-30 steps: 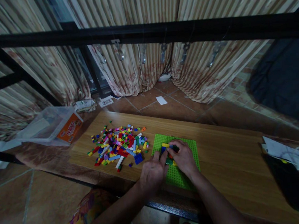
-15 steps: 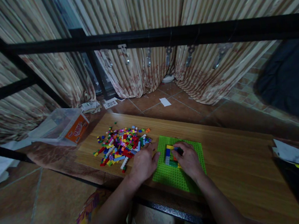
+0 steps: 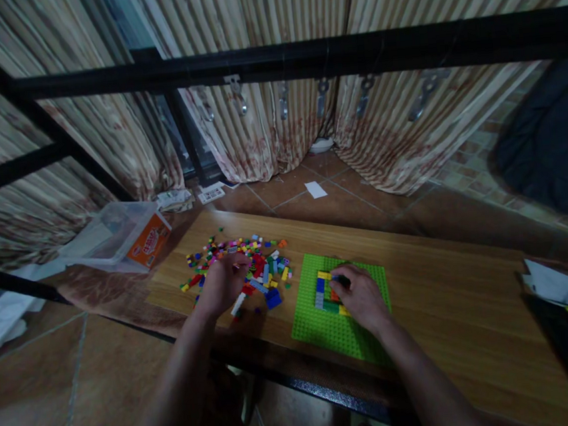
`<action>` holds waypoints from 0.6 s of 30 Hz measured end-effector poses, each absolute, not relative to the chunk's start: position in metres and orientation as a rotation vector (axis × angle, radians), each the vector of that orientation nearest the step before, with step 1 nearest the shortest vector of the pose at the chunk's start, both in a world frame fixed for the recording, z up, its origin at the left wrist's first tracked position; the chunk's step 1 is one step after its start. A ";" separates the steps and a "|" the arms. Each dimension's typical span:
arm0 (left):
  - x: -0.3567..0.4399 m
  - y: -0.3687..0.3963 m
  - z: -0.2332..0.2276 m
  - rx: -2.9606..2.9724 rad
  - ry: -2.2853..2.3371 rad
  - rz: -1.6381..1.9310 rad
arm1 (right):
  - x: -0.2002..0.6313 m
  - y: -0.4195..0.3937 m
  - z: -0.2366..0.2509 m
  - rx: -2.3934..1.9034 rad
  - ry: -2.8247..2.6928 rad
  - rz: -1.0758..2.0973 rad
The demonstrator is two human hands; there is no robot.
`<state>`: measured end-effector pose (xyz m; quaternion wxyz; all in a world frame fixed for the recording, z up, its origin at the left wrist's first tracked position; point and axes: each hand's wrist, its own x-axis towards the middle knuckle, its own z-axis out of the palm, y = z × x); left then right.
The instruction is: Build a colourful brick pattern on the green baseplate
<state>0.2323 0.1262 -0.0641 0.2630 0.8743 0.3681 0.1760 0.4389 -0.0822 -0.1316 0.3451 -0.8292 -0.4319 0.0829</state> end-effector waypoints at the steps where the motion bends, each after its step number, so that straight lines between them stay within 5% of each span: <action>1: 0.233 0.123 -0.065 2.383 0.932 0.447 | 0.438 -0.082 -0.131 -2.156 -1.125 0.210; 18: 0.230 0.095 -0.073 2.741 0.357 -0.105 | 0.439 -0.080 -0.126 -2.166 -1.163 0.187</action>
